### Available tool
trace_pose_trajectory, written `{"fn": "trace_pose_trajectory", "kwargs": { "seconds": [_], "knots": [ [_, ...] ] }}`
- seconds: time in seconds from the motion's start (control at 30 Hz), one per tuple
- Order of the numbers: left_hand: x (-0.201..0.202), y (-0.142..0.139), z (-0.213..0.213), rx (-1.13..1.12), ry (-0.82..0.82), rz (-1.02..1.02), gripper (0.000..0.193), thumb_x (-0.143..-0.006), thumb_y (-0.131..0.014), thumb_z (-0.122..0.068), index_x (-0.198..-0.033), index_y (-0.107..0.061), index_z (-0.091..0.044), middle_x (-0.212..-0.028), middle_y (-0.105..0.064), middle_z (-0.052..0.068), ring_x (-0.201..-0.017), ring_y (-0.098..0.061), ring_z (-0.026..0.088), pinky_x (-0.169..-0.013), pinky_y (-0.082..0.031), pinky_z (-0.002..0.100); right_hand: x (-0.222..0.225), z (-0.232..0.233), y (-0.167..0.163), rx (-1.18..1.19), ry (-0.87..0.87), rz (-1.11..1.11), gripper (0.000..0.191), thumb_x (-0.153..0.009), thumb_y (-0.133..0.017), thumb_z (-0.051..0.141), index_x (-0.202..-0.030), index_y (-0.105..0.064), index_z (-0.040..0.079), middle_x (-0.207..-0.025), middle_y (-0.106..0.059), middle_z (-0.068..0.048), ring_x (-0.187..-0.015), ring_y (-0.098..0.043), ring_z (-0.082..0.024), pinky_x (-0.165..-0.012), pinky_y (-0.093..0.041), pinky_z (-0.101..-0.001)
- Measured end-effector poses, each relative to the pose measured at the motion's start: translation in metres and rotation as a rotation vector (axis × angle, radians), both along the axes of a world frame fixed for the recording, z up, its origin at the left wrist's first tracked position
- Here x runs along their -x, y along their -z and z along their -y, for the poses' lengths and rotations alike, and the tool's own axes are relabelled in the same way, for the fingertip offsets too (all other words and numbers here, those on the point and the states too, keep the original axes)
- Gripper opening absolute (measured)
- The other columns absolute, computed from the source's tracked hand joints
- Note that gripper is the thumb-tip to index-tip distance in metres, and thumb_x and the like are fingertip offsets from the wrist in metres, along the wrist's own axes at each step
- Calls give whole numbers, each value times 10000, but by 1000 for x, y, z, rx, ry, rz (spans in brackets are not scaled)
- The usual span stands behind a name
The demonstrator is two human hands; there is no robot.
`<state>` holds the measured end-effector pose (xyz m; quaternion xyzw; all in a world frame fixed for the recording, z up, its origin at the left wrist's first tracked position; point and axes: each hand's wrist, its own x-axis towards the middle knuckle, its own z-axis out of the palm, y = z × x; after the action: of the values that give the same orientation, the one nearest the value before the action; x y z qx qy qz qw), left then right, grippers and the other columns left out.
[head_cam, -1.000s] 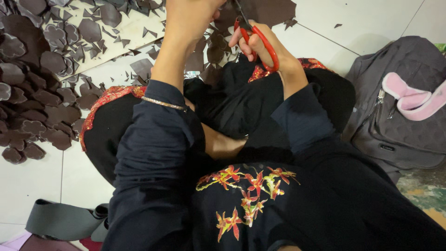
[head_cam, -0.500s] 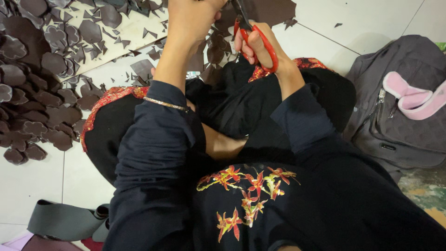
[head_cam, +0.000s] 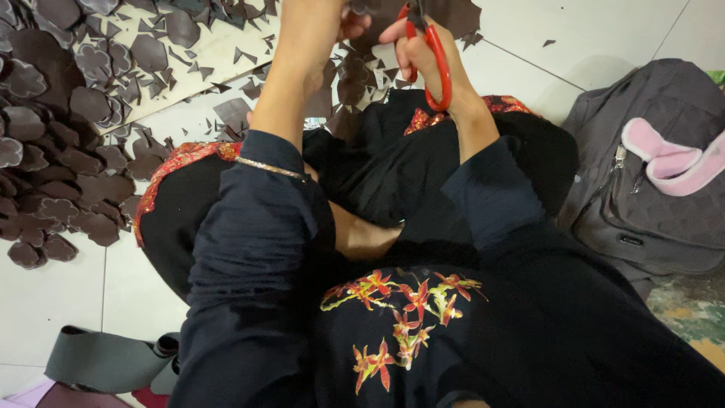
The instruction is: The person sits on the floor and uses red-handled scissors to cut flower-shaped pieces from a brown patterned sheet. They repeatedly trim the edges of each shape and place the finished pieces into a growing pile on the floor.
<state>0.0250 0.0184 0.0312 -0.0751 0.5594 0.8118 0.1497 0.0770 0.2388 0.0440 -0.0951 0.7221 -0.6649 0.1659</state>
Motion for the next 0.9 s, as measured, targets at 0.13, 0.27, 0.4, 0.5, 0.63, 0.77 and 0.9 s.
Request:
{"fn": "trace_pose_trajectory", "kwargs": {
  "seconds": [0.13, 0.27, 0.4, 0.5, 0.63, 0.77, 0.9],
  "knots": [
    [1, 6, -4, -131, 103, 128, 208, -975, -662, -190, -976, -706, 13, -834, -742, 81, -734, -737, 177, -709, -638, 311, 1, 0, 7, -36, 102, -10, 518, -1053, -660, 531, -1205, -649, 35, -919, -622, -2, -820, -617, -77, -700, -483, -233],
    [-1, 5, -5, -37, 38, 79, 163, -957, -680, -166, -939, -702, -6, -811, -736, 43, -682, -721, 145, -628, -583, 276, 3, 0, 12, -68, 262, 84, 451, -1033, -635, 469, -1127, -663, 29, -873, -631, -23, -770, -627, -90, -617, -433, -239],
    [-2, 2, 0, 120, -70, -19, 113, -940, -735, -111, -896, -717, -9, -766, -710, 24, -654, -700, 113, -581, -553, 250, 7, -2, 15, -35, 349, 87, 500, -1047, -569, 515, -1082, -661, 24, -835, -634, -20, -722, -640, -101, -675, -541, -248],
    [-2, 3, 2, 102, -92, -8, 66, -914, -742, -58, -878, -725, -5, -747, -714, 23, -636, -683, 105, -575, -547, 244, 6, -5, 16, 5, 411, 120, 529, -1034, -571, 522, -1054, -674, 4, -799, -622, -27, -696, -624, -113, -654, -524, -260],
    [-1, 8, -2, 52, -94, 23, 76, -865, -736, -3, -930, -754, -38, -723, -679, 1, -594, -614, 92, -533, -469, 232, 5, -5, 16, 4, 419, 134, 516, -1026, -579, 521, -1049, -672, 14, -788, -627, -26, -686, -626, -112, -645, -525, -261],
    [1, 13, -4, 45, -71, 116, 48, -911, -705, -11, -946, -736, -20, -772, -636, -13, -670, -625, 82, -598, -560, 247, 5, 0, 13, 60, 310, 121, 463, -1024, -623, 478, -1085, -694, 25, -829, -634, -24, -715, -636, -105, -642, -506, -245],
    [0, 14, -5, -36, -14, 157, 173, -910, -673, 11, -1061, -742, -34, -844, -675, -8, -730, -677, 92, -690, -651, 262, 2, 6, 8, -77, 285, 104, 358, -1026, -662, 407, -1086, -659, 54, -846, -630, -11, -707, -630, -84, -563, -442, -217]
  ]
}}
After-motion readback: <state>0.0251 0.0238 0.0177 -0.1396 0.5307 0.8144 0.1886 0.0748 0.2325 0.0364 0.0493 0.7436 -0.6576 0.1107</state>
